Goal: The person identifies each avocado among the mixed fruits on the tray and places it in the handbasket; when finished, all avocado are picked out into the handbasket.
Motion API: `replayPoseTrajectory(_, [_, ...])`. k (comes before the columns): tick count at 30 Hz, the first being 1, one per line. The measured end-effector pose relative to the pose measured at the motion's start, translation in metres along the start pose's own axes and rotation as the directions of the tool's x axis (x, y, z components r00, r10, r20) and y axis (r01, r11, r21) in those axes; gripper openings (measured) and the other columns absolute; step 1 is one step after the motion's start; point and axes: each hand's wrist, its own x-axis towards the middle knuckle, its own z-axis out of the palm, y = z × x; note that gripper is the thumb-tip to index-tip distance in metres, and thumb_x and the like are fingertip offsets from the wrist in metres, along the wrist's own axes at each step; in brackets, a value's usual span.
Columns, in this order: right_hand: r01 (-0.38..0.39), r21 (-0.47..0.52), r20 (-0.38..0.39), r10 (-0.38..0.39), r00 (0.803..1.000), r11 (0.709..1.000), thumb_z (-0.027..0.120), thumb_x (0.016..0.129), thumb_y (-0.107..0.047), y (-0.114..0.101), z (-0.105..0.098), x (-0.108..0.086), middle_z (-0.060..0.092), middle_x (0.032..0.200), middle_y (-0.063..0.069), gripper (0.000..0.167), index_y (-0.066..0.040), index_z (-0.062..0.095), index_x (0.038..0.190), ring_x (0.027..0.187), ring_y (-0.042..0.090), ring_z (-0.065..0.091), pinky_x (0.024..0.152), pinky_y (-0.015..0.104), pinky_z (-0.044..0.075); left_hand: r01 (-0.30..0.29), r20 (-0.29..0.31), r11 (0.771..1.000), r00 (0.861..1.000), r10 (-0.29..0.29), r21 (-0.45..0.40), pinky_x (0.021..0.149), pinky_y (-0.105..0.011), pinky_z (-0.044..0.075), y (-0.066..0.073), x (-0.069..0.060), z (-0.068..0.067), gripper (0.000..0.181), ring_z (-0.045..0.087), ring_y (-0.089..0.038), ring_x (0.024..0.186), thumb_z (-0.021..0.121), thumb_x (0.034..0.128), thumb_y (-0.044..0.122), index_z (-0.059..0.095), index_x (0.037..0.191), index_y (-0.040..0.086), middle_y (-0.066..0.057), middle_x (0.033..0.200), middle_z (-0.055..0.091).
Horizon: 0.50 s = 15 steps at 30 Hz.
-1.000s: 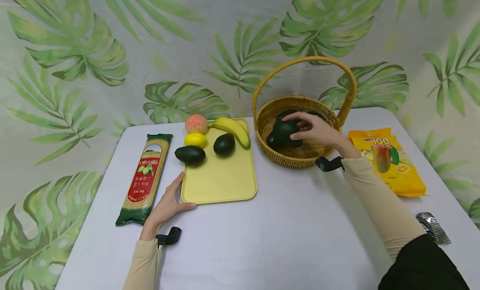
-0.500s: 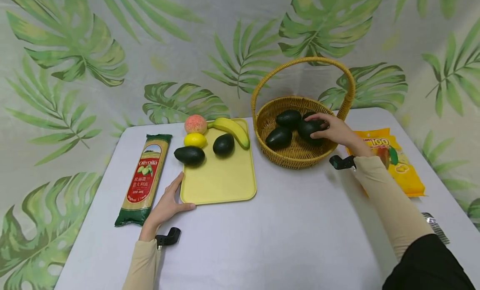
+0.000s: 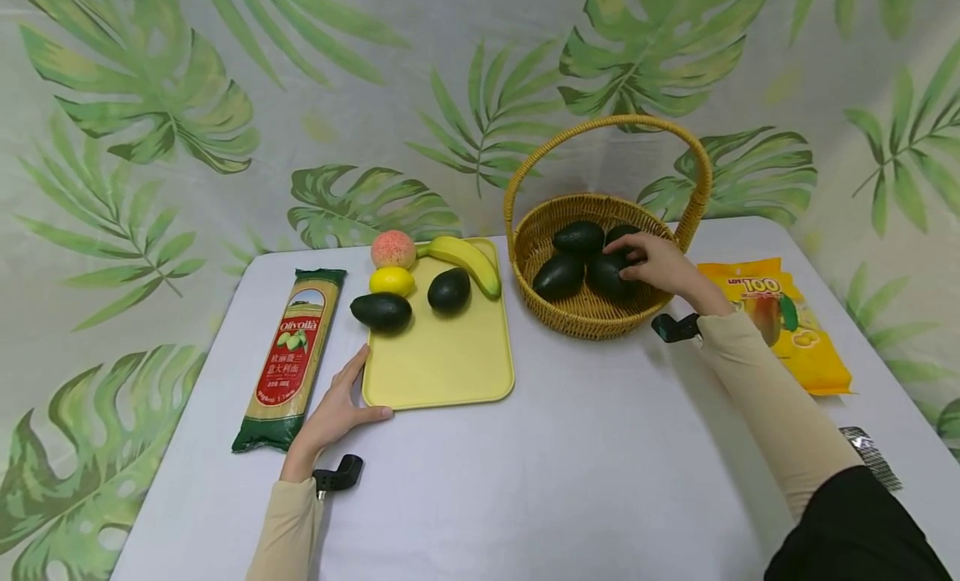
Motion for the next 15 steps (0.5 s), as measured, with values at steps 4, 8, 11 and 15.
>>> replayPoseTrajectory(4, [0.037,0.077,-0.011,-0.036,0.999,0.996,0.061,0.092,-0.005,-0.014,0.000,-0.002,0.045,0.137,0.021,0.037,-0.001,0.056,0.129,0.115,0.042,0.051,0.091,0.057,0.043,0.005,0.000,1.000,1.000,-0.005,-0.002,0.111,-0.059,0.008,0.000,0.000,0.000,0.111,0.003,-0.038,0.142,0.082,0.0754,0.030,0.007,0.155,0.010,-0.018,0.158,0.007])
replayPoseTrajectory(8, [0.082,0.155,0.018,-0.086,0.996,0.984,0.061,0.094,-0.008,-0.036,0.006,-0.002,0.050,0.133,0.018,0.036,-0.002,0.056,0.129,0.109,0.036,0.057,0.090,0.050,0.046,0.010,-0.002,1.000,1.000,-0.010,-0.002,0.111,-0.059,0.008,0.000,0.000,0.000,0.112,0.003,-0.038,0.142,0.083,0.0747,0.031,0.007,0.155,0.011,-0.018,0.158,0.007])
replayPoseTrajectory(11, [0.126,0.215,0.052,-0.141,0.989,0.968,0.060,0.095,-0.011,-0.053,0.016,0.002,0.052,0.131,0.015,0.036,-0.003,0.056,0.130,0.106,0.033,0.059,0.089,0.045,0.048,0.010,-0.003,1.000,1.000,-0.010,-0.003,0.111,-0.060,0.008,0.000,0.000,0.000,0.112,0.004,-0.038,0.142,0.083,0.0742,0.032,0.008,0.155,0.011,-0.017,0.158,0.007])
replayPoseTrajectory(15, [0.186,0.288,0.113,-0.226,0.967,0.939,0.061,0.095,-0.018,-0.074,0.033,0.010,0.050,0.133,0.015,0.041,-0.003,0.052,0.133,0.107,0.032,0.058,0.089,0.043,0.048,0.012,-0.001,1.000,1.000,-0.012,-0.005,0.110,-0.060,0.008,0.000,0.000,0.000,0.112,0.004,-0.038,0.142,0.083,0.0744,0.032,0.008,0.155,0.011,-0.017,0.158,0.008])
